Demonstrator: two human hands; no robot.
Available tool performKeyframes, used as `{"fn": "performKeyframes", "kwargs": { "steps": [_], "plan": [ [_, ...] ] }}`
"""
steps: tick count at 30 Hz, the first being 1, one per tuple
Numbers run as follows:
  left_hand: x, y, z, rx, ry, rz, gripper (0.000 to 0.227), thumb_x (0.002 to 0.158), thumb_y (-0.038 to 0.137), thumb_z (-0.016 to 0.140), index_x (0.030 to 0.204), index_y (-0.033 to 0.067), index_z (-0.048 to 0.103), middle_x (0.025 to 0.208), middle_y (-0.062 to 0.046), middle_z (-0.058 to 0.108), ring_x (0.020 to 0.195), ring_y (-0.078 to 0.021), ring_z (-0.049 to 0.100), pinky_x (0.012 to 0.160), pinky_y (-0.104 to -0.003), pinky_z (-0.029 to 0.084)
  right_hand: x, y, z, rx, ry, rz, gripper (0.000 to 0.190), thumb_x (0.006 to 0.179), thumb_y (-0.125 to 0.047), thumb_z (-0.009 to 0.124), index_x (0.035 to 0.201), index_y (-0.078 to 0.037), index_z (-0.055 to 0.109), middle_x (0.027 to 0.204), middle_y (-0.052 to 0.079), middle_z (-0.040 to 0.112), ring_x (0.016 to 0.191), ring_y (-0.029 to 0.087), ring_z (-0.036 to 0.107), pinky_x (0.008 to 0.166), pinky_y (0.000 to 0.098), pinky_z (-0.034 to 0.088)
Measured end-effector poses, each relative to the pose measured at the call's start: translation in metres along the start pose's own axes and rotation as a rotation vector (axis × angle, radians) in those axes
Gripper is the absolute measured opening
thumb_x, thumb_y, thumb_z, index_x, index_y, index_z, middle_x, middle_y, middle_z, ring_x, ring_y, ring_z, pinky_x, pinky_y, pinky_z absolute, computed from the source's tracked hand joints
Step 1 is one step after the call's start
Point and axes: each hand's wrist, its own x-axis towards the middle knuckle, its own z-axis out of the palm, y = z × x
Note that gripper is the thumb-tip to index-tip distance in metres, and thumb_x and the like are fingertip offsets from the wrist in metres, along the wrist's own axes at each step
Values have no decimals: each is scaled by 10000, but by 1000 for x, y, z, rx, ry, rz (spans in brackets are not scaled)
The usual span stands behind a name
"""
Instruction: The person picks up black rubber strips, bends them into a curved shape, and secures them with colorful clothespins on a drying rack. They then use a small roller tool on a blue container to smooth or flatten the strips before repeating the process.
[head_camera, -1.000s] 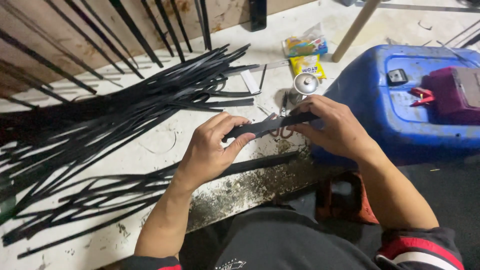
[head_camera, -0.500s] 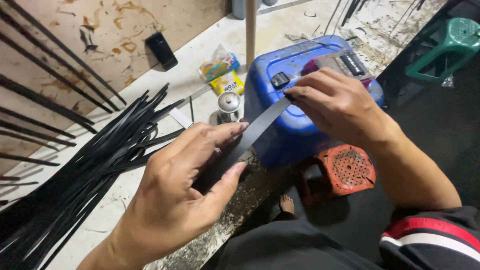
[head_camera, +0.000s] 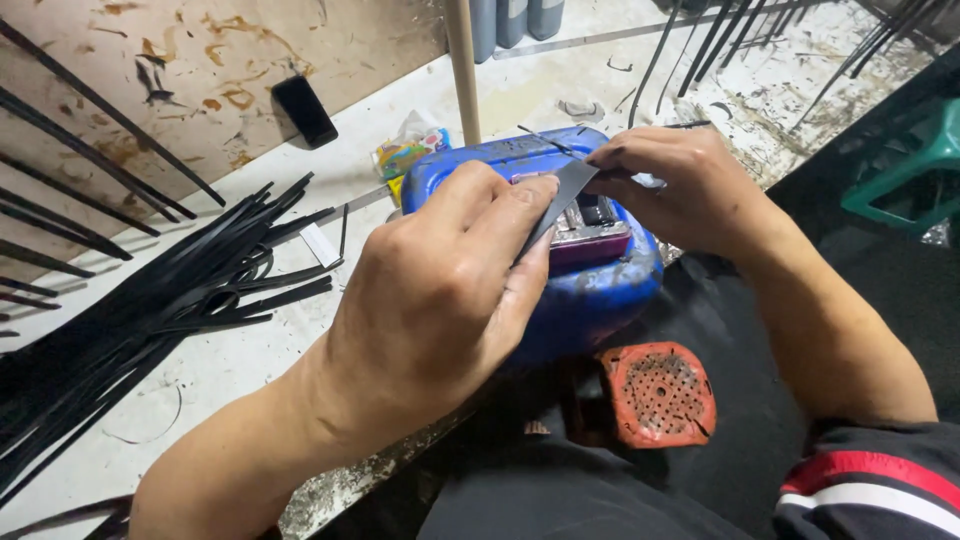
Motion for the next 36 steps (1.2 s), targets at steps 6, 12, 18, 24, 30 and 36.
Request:
{"fn": "performKeyframes", "kwargs": {
  "steps": [6,12,18,24,30,36],
  "plan": [
    [17,7,23,42,7,-32,277,962,-28,692,1227,-40,612,970,-140,563,853,-315,623,714,-404,554,-9,24,9,107,25,25,101,994,-17,748,1061,52,717,960,149,749,817,257,721,736,369,567],
    [20,7,41,100,33,-39,272,982,-6,702,1240,-46,628,989,-140,571,819,-299,643,688,-373,549,-17,41,21,105,42,40,112,972,74,710,1074,35,732,1002,160,766,884,288,745,795,394,600],
    [27,10,47,85,6,-34,237,1011,-6,648,1226,-100,621,979,-158,547,792,-318,621,707,-379,544,-16,46,25,169,35,43,94,1008,34,663,1088,37,712,990,128,753,893,287,727,785,383,560],
    [33,11,51,118,-8,-50,189,1025,-2,645,1190,-91,635,961,-146,533,752,-305,612,679,-369,538,-17,53,31,182,52,38,102,978,91,678,1050,27,713,985,116,753,899,289,723,815,381,566],
    [35,15,51,154,-23,-84,186,1030,27,648,1190,-69,650,965,-129,546,692,-304,614,627,-383,525,-16,55,31,208,37,31,69,991,62,687,1048,25,699,986,116,749,872,276,720,801,365,559],
    [37,18,52,205,-42,-91,152,1042,33,625,1168,-48,654,921,-114,508,652,-281,573,600,-370,499,-17,59,27,203,14,18,55,995,51,692,1039,19,702,974,110,748,867,285,720,792,373,560]
  ]
}}
